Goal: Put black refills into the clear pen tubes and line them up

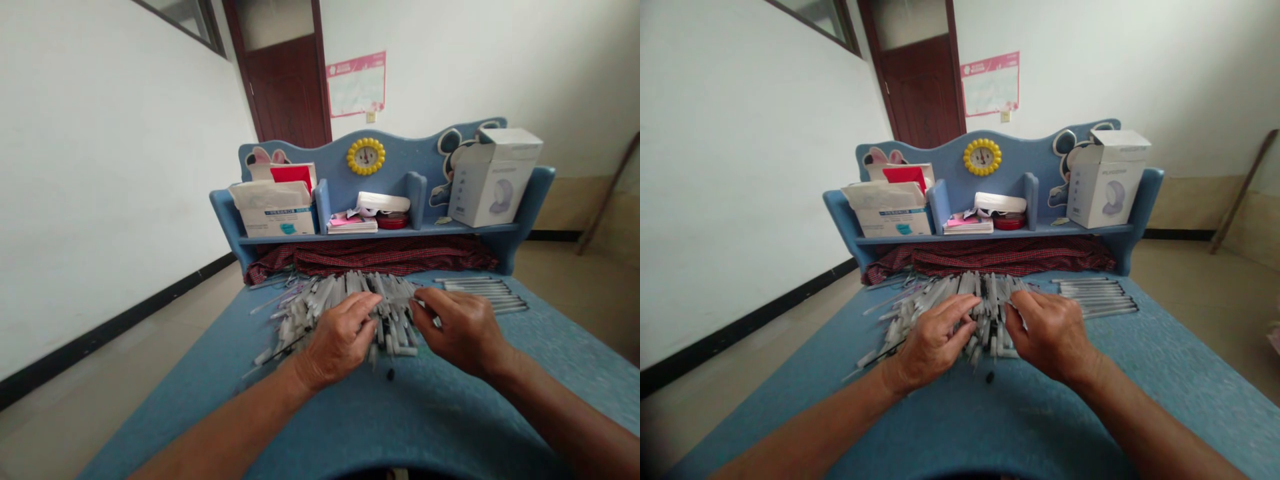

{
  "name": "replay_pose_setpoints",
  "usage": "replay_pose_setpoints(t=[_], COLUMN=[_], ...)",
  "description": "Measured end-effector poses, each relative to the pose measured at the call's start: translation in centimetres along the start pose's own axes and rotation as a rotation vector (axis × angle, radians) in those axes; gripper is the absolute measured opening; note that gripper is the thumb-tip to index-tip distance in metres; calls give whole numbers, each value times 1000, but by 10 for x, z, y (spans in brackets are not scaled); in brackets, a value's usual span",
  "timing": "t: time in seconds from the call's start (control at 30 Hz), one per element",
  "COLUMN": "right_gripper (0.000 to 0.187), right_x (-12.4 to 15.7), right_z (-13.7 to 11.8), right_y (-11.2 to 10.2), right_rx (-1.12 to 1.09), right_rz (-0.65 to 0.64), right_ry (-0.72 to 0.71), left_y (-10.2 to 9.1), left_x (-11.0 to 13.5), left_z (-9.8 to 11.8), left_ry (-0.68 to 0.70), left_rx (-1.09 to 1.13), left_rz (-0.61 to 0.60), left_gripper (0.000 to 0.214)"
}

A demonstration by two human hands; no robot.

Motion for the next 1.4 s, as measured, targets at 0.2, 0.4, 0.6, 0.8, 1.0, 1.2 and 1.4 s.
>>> replay_pose_setpoints(t=[0.2, 0.4, 0.6, 0.8, 1.0, 1.2, 1.4], right_gripper=[15, 12, 23, 20, 23, 28, 25], right_x=[3, 3, 1, 2, -4, -10, -10], right_z=[-17, -18, 7, 14, -12, -21, -24], right_y=[-16, -10, 18, 52, 77, 89, 93], right_rx=[-134, -419, -665, -324, -19, 43, 76], right_rz=[94, -3, -161, -233, -393, -488, -493], right_ry=[-146, -80, 126, 53, -95, -30, 15], left_y=[-1, -1, -7, -24, -25, -25, -23], left_x=[1, -1, -4, -4, -3, -2, -2], left_z=[9, 12, 4, -23, -34, -32, -29], left_ry=[88, 82, -66, -243, -305, -261, -214], left_rx=[25, 57, 51, 201, 191, 143, 121], left_rz=[-29, -65, -79, 89, 100, 108, 103], left_gripper=[34, 24, 18, 17, 17, 15, 13])
Point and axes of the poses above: each hand's wrist, its own x-axis away from the middle knuckle, its own y-axis out of the palm, z = x × y, the point moved 7 cm from there along -x, towards the middle knuckle, and after that the axes turned 12 degrees about -z, right-handed, at the moved point
